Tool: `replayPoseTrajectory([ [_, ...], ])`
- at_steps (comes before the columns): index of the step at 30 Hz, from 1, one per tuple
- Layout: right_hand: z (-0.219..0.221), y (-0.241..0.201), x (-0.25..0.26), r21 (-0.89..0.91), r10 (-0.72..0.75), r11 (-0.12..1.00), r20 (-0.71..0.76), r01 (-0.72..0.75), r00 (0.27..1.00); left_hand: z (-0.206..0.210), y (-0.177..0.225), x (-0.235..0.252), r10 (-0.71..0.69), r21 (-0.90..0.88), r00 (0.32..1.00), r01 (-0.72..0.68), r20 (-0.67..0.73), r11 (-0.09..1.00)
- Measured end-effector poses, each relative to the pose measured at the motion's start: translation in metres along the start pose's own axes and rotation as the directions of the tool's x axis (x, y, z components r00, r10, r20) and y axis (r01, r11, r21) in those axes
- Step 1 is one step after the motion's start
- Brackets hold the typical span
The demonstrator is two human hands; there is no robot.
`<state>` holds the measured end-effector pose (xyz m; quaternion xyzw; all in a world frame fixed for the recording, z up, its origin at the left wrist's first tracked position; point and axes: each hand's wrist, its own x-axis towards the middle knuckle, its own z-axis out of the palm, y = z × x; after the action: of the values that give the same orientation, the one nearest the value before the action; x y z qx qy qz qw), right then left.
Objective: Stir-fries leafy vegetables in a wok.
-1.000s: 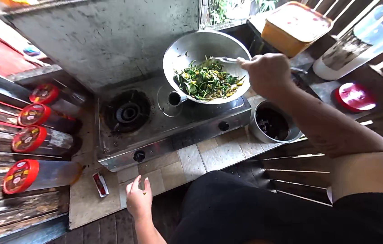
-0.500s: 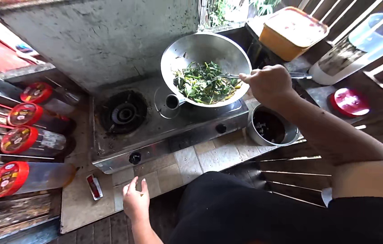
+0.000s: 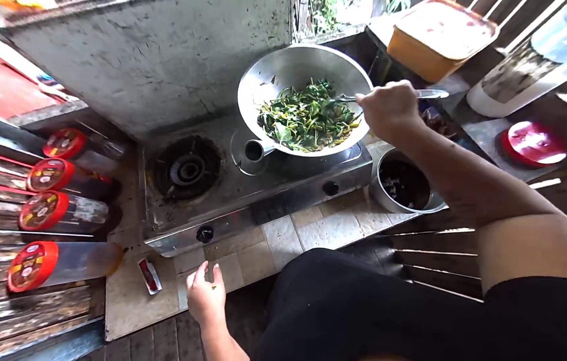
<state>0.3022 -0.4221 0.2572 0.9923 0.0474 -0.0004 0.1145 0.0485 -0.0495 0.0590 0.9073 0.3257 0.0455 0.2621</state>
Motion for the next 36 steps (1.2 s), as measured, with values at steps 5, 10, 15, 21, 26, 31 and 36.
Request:
replayPoseTrajectory([
  [5, -0.013, 0.023, 0.022, 0.201, 0.044, 0.979, -0.001, -0.043, 0.999, -0.004, 0.010, 0.001, 0.013, 0.014, 1.000, -0.013, 0.015, 1.000],
  [10, -0.066, 0.022, 0.021, 0.176, -0.339, 0.915, -0.157, 0.364, 0.928, -0.002, 0.015, -0.001, -0.008, 0.002, 1.000, 0.008, 0.002, 1.000],
  [15, -0.062, -0.059, 0.030, -0.183, -0.661, 0.749, -0.148, 0.637, 0.736, 0.006, 0.011, -0.009, 0.015, -0.025, 0.999, -0.016, -0.045, 1.000],
  [21, -0.057, -0.053, 0.079, -0.113, -0.431, 0.900, -0.082, 0.421, 0.899, 0.010, 0.005, -0.015, -0.016, -0.020, 1.000, 0.016, -0.024, 1.000],
  [26, -0.108, 0.002, 0.047, 0.041, -0.279, 0.959, -0.030, 0.280, 0.960, 0.008, 0.005, -0.009, -0.069, 0.019, 0.997, 0.069, 0.022, 0.997],
  [31, -0.084, 0.001, 0.007, -0.154, -0.703, 0.708, -0.069, 0.689, 0.708, 0.004, 0.016, -0.006, -0.041, -0.003, 0.999, 0.041, 0.009, 0.999],
  [36, -0.012, -0.052, -0.012, -0.329, -0.789, 0.529, 0.148, 0.782, 0.596, 0.011, 0.023, -0.010, -0.039, -0.023, 0.999, 0.039, -0.001, 0.999],
])
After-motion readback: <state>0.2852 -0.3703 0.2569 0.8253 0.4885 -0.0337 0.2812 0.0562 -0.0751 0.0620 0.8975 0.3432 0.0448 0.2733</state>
